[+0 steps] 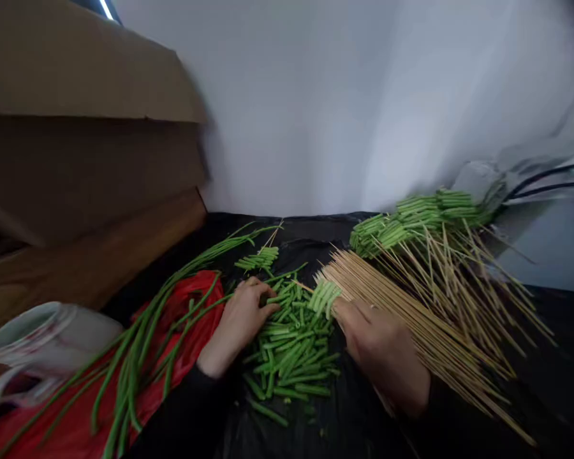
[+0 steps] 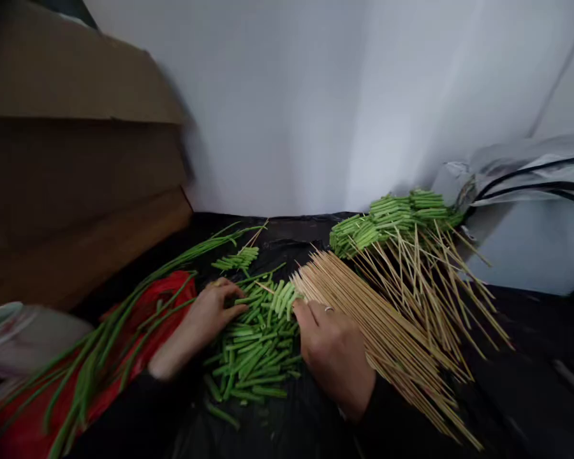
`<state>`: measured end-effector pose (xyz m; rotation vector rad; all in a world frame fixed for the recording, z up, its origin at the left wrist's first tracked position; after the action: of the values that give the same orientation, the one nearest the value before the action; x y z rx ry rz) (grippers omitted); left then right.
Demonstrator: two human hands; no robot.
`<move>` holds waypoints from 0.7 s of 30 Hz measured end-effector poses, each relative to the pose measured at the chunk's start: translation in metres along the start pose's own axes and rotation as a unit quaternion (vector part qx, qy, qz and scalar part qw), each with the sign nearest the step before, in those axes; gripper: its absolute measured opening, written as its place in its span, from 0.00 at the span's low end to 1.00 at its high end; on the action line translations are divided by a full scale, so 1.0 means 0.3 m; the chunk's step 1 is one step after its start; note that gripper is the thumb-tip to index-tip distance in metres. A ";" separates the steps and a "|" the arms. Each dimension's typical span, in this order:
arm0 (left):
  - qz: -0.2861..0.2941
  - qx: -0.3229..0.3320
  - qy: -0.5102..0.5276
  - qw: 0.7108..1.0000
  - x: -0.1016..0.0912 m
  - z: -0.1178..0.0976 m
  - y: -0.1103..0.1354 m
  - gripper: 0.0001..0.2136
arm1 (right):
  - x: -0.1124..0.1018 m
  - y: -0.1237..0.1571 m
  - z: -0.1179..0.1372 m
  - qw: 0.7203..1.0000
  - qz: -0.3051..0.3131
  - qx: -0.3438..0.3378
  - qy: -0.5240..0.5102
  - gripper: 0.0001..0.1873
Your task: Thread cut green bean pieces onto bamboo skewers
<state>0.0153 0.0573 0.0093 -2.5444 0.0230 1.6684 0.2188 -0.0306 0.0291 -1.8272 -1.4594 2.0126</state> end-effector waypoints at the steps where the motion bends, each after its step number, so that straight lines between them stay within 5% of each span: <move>1: -0.007 0.007 -0.003 1.000 0.001 -0.004 0.000 0.06 | -0.002 0.002 0.000 1.000 -0.003 0.001 -0.001 0.13; 7: -0.063 0.033 0.055 0.996 -0.023 -0.023 0.004 0.11 | -0.002 0.012 0.000 1.000 -0.014 0.008 0.003 0.12; 13: -0.055 -0.013 0.283 0.958 -0.037 -0.024 0.004 0.09 | 0.006 0.012 -0.001 1.000 -0.008 0.013 0.000 0.11; 15: -0.004 -0.055 0.402 0.914 -0.018 -0.020 0.002 0.09 | 0.008 0.012 0.001 1.000 -0.005 0.014 -0.006 0.11; 21: 0.174 -0.144 0.657 0.720 0.050 -0.056 0.023 0.11 | 0.016 0.014 0.010 1.000 0.019 0.012 -0.017 0.12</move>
<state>0.0363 0.0495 0.0018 -3.4543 0.3736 -0.5172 0.2172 -0.0316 0.0223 -1.8346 -1.4133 2.0789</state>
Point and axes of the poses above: each hand's wrist, its own y-axis away from the middle knuckle, its own x-axis out of the palm, z = x × y, the point moved 6 cm from there along -y, towards the middle knuckle, and after that the axes turned 12 degrees about -x, right-handed, at the moved point
